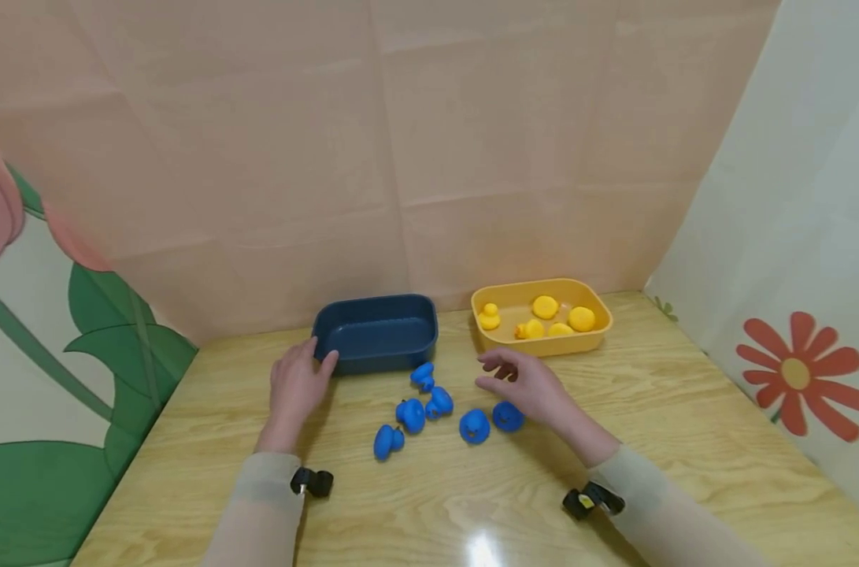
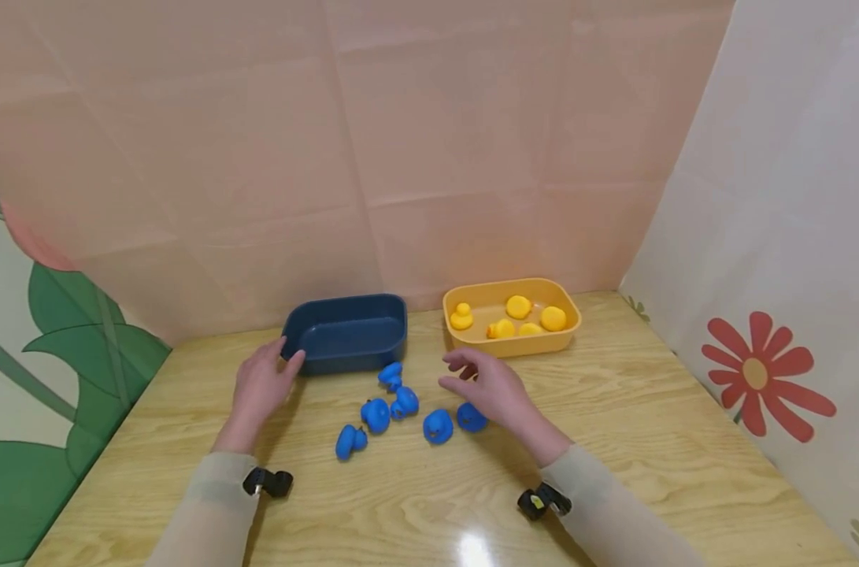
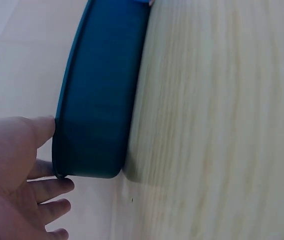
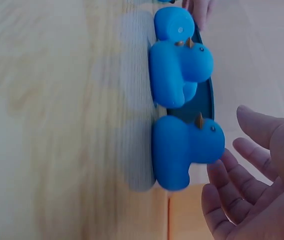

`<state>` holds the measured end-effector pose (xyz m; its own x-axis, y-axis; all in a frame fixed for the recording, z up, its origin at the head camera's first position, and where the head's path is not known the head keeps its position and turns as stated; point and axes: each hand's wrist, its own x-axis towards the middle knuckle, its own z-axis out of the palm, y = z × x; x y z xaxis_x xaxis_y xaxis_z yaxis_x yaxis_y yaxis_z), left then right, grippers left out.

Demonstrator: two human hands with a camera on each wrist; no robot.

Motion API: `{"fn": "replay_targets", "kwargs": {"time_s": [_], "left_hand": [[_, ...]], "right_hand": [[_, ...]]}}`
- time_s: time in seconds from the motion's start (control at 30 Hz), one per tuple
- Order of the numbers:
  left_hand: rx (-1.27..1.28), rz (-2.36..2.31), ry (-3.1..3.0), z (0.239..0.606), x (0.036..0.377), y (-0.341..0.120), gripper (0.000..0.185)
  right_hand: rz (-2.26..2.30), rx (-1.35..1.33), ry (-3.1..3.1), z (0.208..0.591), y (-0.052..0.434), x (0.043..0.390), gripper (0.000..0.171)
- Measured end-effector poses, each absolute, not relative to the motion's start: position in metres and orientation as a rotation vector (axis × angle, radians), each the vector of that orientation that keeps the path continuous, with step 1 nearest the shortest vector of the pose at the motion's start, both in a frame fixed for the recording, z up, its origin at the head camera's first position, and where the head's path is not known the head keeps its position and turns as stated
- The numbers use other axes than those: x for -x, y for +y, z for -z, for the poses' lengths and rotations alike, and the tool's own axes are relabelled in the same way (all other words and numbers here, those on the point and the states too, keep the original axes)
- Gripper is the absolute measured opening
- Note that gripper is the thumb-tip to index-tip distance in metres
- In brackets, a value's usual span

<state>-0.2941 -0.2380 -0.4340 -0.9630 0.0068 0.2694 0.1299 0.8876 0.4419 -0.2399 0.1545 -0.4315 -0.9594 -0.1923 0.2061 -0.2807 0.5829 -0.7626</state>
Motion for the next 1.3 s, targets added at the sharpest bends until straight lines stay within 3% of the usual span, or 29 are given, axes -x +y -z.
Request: {"fn": "replay_targets", "kwargs": {"time_s": [0.73,1.3], "left_hand": [[0.036,0.574,-2.84,0.43,0.297,-0.188,0.078],[0.037,0.597,-2.832,0.429,0.293,-0.168,0.078]], "right_hand": [[-1.374,-0.475,-2.784,0.435,0.191,0.226,0.031],[-1.452,-0.589,-2.909,0.44,0.204,0.219,0.038]]}}
